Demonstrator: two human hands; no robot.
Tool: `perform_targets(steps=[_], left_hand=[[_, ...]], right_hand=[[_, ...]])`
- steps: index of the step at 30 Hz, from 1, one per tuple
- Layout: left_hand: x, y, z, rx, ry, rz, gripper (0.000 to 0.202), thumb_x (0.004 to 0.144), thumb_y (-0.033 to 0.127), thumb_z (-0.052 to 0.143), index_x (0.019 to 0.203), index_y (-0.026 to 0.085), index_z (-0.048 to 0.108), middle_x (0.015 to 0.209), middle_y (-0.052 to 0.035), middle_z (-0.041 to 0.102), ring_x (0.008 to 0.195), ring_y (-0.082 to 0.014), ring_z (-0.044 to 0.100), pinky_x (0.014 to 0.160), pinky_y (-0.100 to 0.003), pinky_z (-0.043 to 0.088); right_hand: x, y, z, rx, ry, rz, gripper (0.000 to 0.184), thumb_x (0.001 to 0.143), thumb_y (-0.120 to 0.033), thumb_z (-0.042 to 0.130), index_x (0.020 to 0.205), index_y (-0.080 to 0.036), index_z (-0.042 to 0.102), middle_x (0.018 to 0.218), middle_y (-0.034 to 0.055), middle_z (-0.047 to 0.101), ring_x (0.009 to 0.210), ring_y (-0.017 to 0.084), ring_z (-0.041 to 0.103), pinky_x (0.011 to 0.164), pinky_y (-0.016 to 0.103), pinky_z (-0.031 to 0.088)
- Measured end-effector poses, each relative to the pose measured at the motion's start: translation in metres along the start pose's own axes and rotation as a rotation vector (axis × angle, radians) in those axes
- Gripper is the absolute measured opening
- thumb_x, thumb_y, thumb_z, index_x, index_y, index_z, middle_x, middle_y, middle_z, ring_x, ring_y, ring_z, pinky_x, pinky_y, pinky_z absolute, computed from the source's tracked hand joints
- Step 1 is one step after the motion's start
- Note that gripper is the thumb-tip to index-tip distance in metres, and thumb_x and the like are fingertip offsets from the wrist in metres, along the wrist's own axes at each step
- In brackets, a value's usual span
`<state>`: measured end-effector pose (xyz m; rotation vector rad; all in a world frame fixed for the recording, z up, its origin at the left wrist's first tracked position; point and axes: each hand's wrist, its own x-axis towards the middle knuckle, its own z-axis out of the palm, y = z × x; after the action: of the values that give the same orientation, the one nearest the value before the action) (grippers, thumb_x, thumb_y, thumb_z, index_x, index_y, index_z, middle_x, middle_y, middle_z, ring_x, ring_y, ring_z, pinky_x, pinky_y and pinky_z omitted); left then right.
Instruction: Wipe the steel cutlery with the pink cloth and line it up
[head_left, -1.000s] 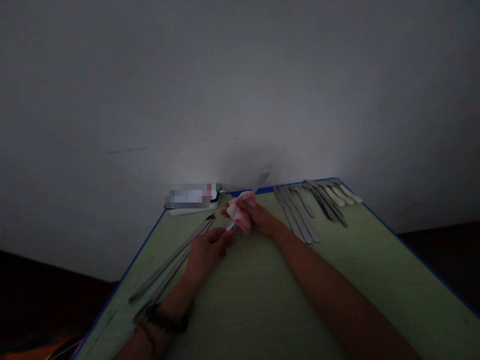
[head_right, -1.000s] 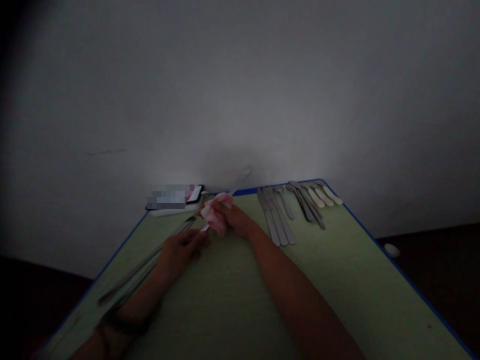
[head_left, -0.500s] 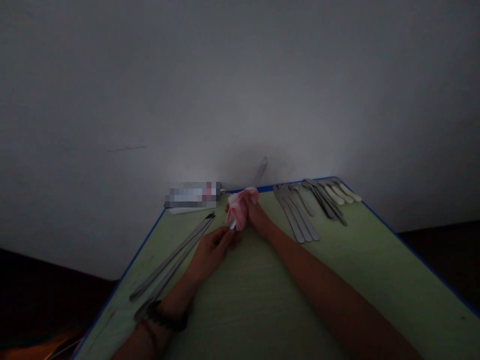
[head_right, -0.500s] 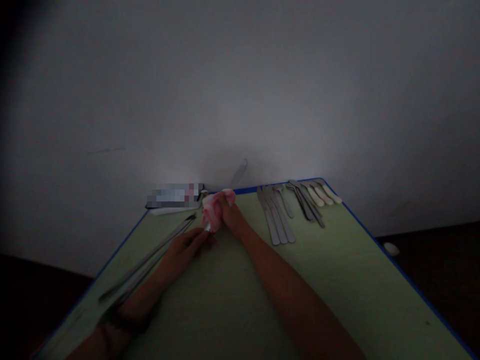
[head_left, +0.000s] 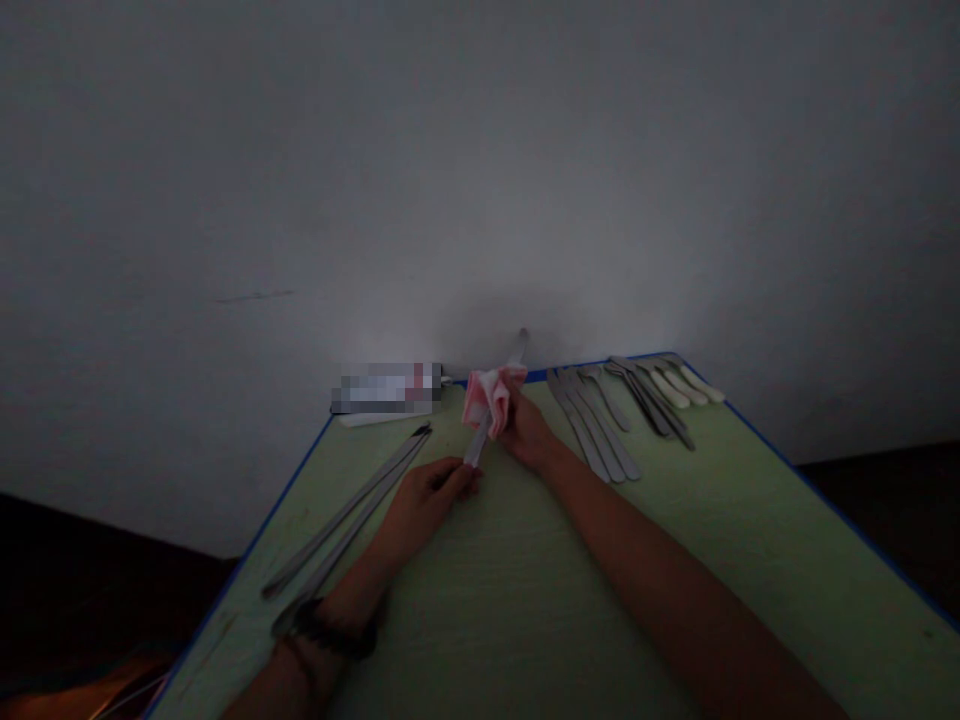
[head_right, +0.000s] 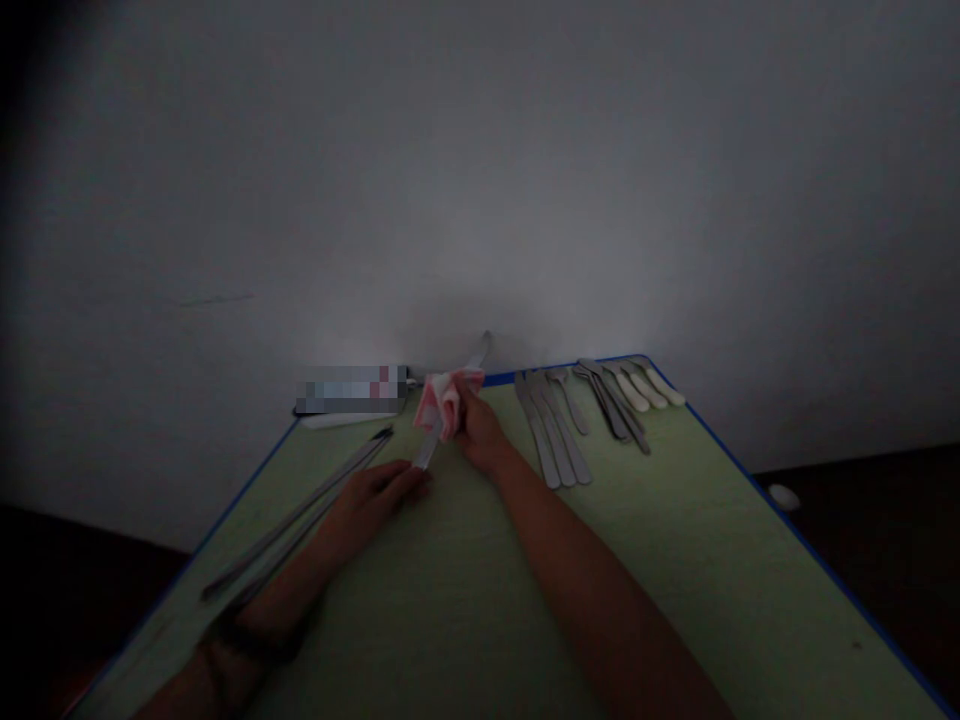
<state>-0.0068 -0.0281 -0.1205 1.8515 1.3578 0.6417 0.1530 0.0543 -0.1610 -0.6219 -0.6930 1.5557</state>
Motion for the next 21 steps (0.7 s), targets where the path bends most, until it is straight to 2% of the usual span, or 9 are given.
perform_targets(steps=[3,5,7,11,13,17,19,21], left_hand=[[0.0,-0.003,0.001,-0.021,0.005,-0.005,0.038,0.085,0.05,0.05,0.078,0.018,0.072,0.065,-0.0005,0.066,0.058,-0.0151,0.055,0.055,-0.024,0.04],[0.001,-0.005,0.002,-0.031,0.007,-0.003,0.038,0.084,0.05,0.051,0.078,0.019,0.072,0.066,-0.0003,0.067,0.059,-0.0151,0.056,0.055,-0.024,0.04],[0.001,-0.006,0.002,-0.034,0.007,0.002,0.038,0.084,0.05,0.051,0.079,0.018,0.072,0.066,-0.0004,0.067,0.06,-0.0154,0.056,0.055,-0.024,0.04],[0.002,-0.007,0.002,-0.022,0.001,-0.006,0.04,0.084,0.051,0.05,0.08,0.018,0.072,0.068,-0.0012,0.067,0.061,-0.0156,0.057,0.055,-0.023,0.039],[0.001,-0.006,0.002,-0.022,0.002,-0.012,0.039,0.084,0.05,0.051,0.078,0.018,0.072,0.067,-0.0011,0.067,0.06,-0.0154,0.056,0.056,-0.023,0.039],[0.0,-0.002,0.002,-0.024,0.008,-0.019,0.037,0.083,0.049,0.052,0.075,0.019,0.072,0.063,0.0,0.065,0.059,-0.0158,0.055,0.057,-0.024,0.04],[0.0,-0.002,0.002,-0.021,-0.002,-0.015,0.037,0.083,0.049,0.051,0.074,0.019,0.071,0.063,0.0001,0.064,0.059,-0.0161,0.055,0.057,-0.025,0.04],[-0.001,-0.003,0.002,-0.017,-0.017,0.0,0.038,0.083,0.05,0.051,0.074,0.018,0.07,0.064,0.0001,0.064,0.06,-0.0159,0.055,0.058,-0.024,0.04]], right_hand=[[-0.002,-0.009,0.005,0.209,0.023,0.025,0.013,0.082,-0.029,0.052,0.073,-0.022,0.057,0.063,-0.0041,0.063,0.059,0.012,0.058,0.061,0.022,0.05],[-0.007,-0.013,0.007,0.275,0.028,0.046,0.012,0.081,-0.025,0.05,0.072,-0.022,0.057,0.063,-0.0035,0.064,0.058,0.012,0.058,0.062,0.024,0.051],[-0.011,-0.016,0.007,0.325,0.02,0.072,0.015,0.082,-0.03,0.049,0.074,-0.022,0.059,0.065,-0.0019,0.065,0.059,0.014,0.06,0.062,0.027,0.052],[-0.014,-0.019,0.005,0.533,0.004,0.105,0.039,0.085,-0.056,0.046,0.079,-0.021,0.062,0.075,0.0015,0.07,0.069,0.016,0.065,0.063,0.031,0.054],[-0.011,-0.018,0.004,0.611,0.046,0.09,0.038,0.085,-0.058,0.049,0.076,-0.022,0.06,0.073,0.0,0.069,0.07,0.014,0.065,0.063,0.028,0.054],[-0.008,-0.012,0.004,0.502,0.093,0.064,0.019,0.083,-0.039,0.064,0.075,-0.022,0.059,0.069,-0.0039,0.067,0.062,0.01,0.063,0.06,0.022,0.051],[-0.008,-0.008,0.003,0.352,0.045,0.071,0.02,0.081,-0.039,0.067,0.079,-0.02,0.062,0.072,-0.001,0.069,0.062,0.011,0.062,0.057,0.022,0.05],[-0.01,-0.003,0.003,0.2,-0.027,0.085,0.027,0.077,-0.043,0.07,0.083,-0.017,0.065,0.072,0.0016,0.069,0.06,0.013,0.062,0.054,0.023,0.049]])
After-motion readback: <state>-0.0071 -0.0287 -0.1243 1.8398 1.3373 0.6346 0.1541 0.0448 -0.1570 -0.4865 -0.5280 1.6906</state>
